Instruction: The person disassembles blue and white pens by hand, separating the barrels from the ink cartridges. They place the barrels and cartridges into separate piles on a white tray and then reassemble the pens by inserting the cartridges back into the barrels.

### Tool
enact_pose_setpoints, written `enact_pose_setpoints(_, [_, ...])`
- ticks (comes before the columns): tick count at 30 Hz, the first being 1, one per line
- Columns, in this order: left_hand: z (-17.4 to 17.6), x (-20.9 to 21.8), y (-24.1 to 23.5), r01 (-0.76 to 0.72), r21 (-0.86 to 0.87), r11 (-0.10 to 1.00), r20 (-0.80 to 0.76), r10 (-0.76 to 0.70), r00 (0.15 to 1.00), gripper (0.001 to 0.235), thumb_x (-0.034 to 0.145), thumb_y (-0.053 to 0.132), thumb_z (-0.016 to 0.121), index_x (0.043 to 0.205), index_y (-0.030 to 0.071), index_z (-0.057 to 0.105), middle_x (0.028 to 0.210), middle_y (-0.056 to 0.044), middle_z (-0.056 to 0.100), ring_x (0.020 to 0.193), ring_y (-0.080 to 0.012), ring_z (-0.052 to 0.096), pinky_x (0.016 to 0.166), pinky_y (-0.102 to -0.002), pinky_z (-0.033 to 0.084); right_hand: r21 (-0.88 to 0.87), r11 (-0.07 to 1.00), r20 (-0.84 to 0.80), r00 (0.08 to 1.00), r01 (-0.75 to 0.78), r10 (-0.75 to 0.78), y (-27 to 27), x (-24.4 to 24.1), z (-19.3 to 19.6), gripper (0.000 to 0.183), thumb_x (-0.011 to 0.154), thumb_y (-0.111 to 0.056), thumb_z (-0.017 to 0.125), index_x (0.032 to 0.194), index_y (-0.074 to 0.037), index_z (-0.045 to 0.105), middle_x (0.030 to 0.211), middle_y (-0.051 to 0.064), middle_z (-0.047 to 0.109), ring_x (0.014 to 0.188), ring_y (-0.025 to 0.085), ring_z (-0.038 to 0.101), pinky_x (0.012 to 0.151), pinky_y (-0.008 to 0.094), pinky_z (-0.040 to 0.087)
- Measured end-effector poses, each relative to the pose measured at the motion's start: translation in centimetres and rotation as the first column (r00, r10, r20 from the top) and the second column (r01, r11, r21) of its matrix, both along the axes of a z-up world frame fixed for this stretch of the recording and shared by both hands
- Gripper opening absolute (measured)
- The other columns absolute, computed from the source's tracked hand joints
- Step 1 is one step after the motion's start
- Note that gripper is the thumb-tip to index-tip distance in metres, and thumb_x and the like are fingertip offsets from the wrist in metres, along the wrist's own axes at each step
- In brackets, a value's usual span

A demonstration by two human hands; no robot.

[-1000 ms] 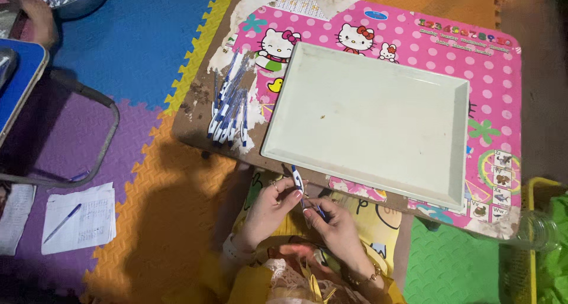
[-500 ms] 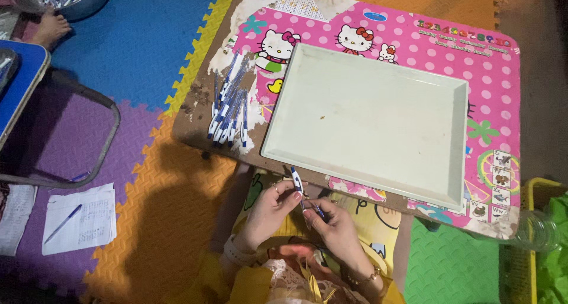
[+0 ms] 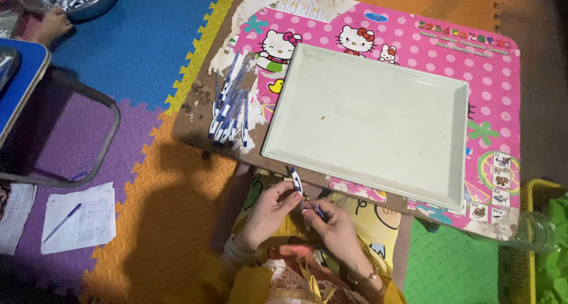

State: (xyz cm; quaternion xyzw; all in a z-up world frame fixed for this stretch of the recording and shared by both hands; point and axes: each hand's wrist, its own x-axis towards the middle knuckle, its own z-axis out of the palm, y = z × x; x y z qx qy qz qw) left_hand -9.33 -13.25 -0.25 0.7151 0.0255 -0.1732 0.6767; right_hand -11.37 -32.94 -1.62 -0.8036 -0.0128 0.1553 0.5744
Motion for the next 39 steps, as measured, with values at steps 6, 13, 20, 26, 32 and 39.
enact_pose_setpoints(6, [-1.1, 0.0, -0.1, -0.011, -0.036, 0.999, 0.003, 0.012, 1.000, 0.024, 0.103, 0.029, 0.064, 0.116, 0.010, 0.072, 0.100, 0.001, 0.076, 0.092, -0.0079, 0.067, 0.086, -0.023, 0.051, 0.005, 1.000, -0.033, 0.999, 0.004, -0.004, 0.0, 0.0, 0.1, 0.016, 0.097, -0.023, 0.073, 0.106, -0.014, 0.083, 0.094, -0.004, 0.080, 0.086, 0.008, 0.066, 0.075, 0.024, 0.050])
enact_pose_setpoints(13, [0.4, 0.0, 0.0, 0.004, -0.021, 1.000, -0.028, -0.004, 1.000, 0.023, 0.105, 0.026, 0.061, 0.117, 0.009, 0.072, 0.102, 0.000, 0.076, 0.094, -0.0084, 0.067, 0.087, -0.024, 0.052, 0.031, 0.999, -0.035, 0.999, 0.018, -0.017, 0.0, 0.1, -0.4, 0.015, 0.097, -0.020, 0.074, 0.106, -0.013, 0.083, 0.093, -0.003, 0.079, 0.085, 0.009, 0.067, 0.076, 0.024, 0.051])
enact_pose_setpoints(20, [4.3, -0.5, 0.5, 0.011, 0.100, 0.995, -0.089, -0.002, 0.996, 0.029, 0.101, 0.021, 0.063, 0.127, 0.011, 0.074, 0.116, -0.005, 0.082, 0.107, -0.0185, 0.076, 0.093, -0.033, 0.060, 0.072, 0.994, 0.070, 0.995, -0.078, 0.073, -0.8, 0.1, -0.9, 0.005, 0.098, -0.011, 0.070, 0.099, -0.013, 0.075, 0.086, 0.000, 0.067, 0.063, 0.011, 0.060, 0.056, 0.023, 0.055])
enact_pose_setpoints(26, [8.6, 0.5, 3.5, -0.059, 0.266, 0.962, 0.295, -0.023, 0.955, 0.034, 0.104, 0.019, 0.065, 0.136, 0.006, 0.070, 0.106, -0.020, 0.079, 0.103, -0.0359, 0.076, 0.096, -0.052, 0.059, -0.049, 0.997, 0.336, 0.941, 0.065, -0.044, 1.3, 4.7, 5.4, 0.023, 0.085, -0.021, 0.088, 0.106, -0.013, 0.084, 0.077, 0.013, 0.079, 0.074, 0.028, 0.076, 0.075, 0.040, 0.057])
enact_pose_setpoints(32, [8.0, 4.9, 2.2, -0.245, 0.355, 0.902, 0.092, 0.226, 0.970, 0.037, 0.100, 0.038, 0.063, 0.130, 0.018, 0.073, 0.100, -0.019, 0.081, 0.098, -0.0367, 0.078, 0.088, -0.052, 0.058, 0.090, 0.996, 0.365, 0.930, 0.013, -0.045, 4.2, 6.8, 5.3, 0.026, 0.093, -0.015, 0.079, 0.118, -0.015, 0.083, 0.084, 0.011, 0.073, 0.079, 0.023, 0.067, 0.079, 0.038, 0.054])
enact_pose_setpoints(39, [9.6, 12.3, 5.2, -0.268, 0.700, 0.662, 0.318, 0.046, 0.947, 0.048, 0.098, 0.038, 0.060, 0.136, 0.010, 0.070, 0.081, -0.021, 0.077, 0.090, -0.0448, 0.076, 0.081, -0.059, 0.059, 0.030, 0.995, 0.382, 0.919, 0.091, -0.096, 0.4, 7.7, 6.9, 0.025, 0.096, -0.019, 0.077, 0.119, -0.014, 0.083, 0.082, 0.010, 0.070, 0.077, 0.019, 0.062, 0.077, 0.034, 0.051])
